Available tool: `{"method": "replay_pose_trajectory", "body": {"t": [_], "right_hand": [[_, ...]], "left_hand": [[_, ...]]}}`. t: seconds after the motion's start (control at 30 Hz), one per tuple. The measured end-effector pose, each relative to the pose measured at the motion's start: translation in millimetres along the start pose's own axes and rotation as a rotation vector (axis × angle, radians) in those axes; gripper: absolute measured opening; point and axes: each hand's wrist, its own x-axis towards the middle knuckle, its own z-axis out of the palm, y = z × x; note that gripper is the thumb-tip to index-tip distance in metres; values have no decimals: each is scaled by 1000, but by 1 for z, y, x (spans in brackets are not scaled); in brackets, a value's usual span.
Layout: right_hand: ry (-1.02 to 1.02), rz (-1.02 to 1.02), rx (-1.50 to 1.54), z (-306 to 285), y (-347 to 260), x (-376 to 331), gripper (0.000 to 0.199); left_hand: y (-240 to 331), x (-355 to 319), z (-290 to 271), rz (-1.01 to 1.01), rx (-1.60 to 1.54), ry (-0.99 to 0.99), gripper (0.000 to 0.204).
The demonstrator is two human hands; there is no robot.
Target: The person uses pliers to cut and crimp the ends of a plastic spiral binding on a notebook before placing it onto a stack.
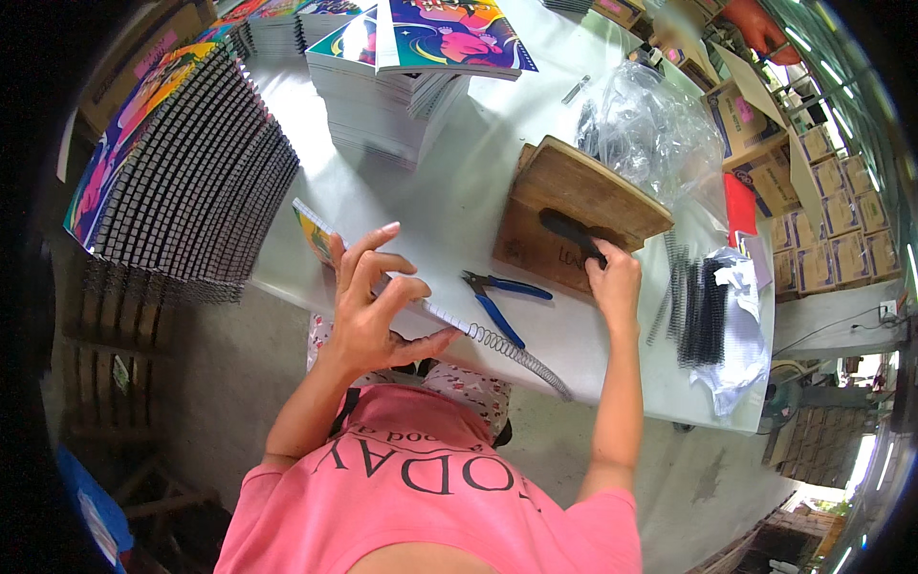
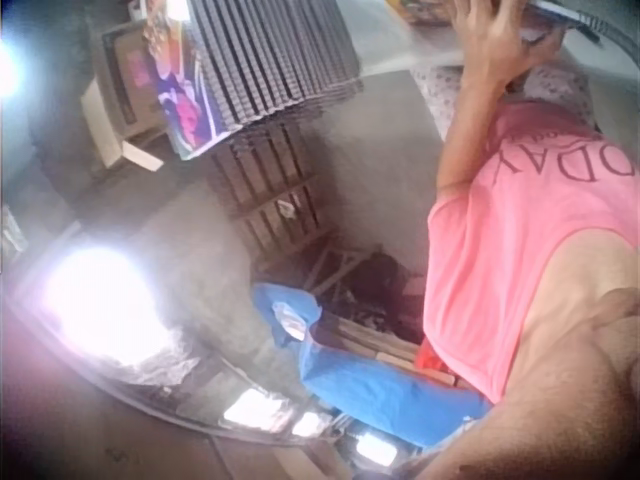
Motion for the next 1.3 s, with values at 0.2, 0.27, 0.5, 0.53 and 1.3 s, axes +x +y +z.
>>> {"method": "replay_pose_trajectory", "body": {"t": [0.2,0.27,0.5,0.53,1.3], "right_hand": [[-406,-680,1583,-16,-81,-31,14],[-477,-475,1030,-20,-95,-39,26],[-438,-570,1105,-10,-103,-40,21],[-350,-484,633,-15,-112,-35,22],[-289,-193,1170,11,-141,-25,22]], "left_hand": [[3,-1,7,-48,26,61,43],[3,-1,7,-42,13,65,44],[-1,2,2,-26,23,-21,43],[-1,2,-1,-40,25,-56,42],[-32,17,-36,-187,158,-2,58]]}}
